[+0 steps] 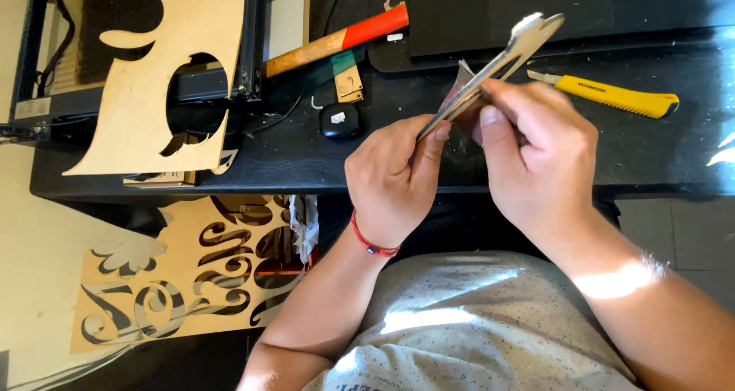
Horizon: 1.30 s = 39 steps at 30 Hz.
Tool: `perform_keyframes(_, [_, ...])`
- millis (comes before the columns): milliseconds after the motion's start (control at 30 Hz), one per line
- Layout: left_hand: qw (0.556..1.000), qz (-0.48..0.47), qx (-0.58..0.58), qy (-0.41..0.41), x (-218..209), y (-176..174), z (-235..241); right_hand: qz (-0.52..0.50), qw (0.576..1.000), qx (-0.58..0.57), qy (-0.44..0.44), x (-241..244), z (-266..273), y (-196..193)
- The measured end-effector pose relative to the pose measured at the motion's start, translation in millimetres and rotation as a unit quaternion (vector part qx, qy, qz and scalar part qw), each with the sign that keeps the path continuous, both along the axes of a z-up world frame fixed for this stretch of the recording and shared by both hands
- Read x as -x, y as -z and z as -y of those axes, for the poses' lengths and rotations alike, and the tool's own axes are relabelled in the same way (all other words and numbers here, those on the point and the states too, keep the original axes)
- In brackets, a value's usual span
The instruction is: Sanding the edges of a laser-cut wooden spiral ornament to smooth the surface.
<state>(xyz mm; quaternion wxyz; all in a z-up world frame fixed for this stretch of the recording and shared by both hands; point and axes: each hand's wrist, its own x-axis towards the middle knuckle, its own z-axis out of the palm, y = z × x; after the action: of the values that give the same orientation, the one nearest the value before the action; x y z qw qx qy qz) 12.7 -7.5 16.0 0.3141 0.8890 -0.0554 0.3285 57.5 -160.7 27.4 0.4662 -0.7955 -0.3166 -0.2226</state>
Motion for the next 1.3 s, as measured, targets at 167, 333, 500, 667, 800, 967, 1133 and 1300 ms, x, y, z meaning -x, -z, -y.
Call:
perform_keyframes(167, [0.992, 0.047, 0.083, 0.079, -6, -12, 4, -0.249, 0.952, -0.173, -0.029, 10, -11, 2])
perform_keyframes(333, [0.992, 0.049, 0.113, 0.039, -11, -2, 5, -0.255, 0.953, -0.16, -0.029, 12, -14, -2])
perform_keyframes(500, [0.989, 0.018, 0.148, -0.001, -7, 14, 8, -0.293, 0.94, -0.169, -0.034, 10, -18, -4])
perform_keyframes(667, [0.989, 0.069, 0.127, 0.006, -8, 23, 10, -0.462, 0.821, -0.335, -0.008, 17, -26, -1])
perform_keyframes(800, [0.988, 0.059, 0.139, 0.003, -9, 31, 10, -0.491, 0.794, -0.359, 0.006, 18, -33, 8])
perform_keyframes(967, [0.993, 0.07, 0.086, 0.033, -7, 22, 5, -0.384, 0.871, -0.305, 0.015, 18, -29, 8])
perform_keyframes(1133, [0.996, 0.062, 0.037, 0.045, -4, 8, 3, -0.213, 0.954, -0.208, 0.016, 17, -21, 2])
perform_keyframes(1300, [0.998, 0.024, -0.04, 0.036, 0, -14, -1, -0.03, 0.996, -0.05, 0.065, 7, 3, 17])
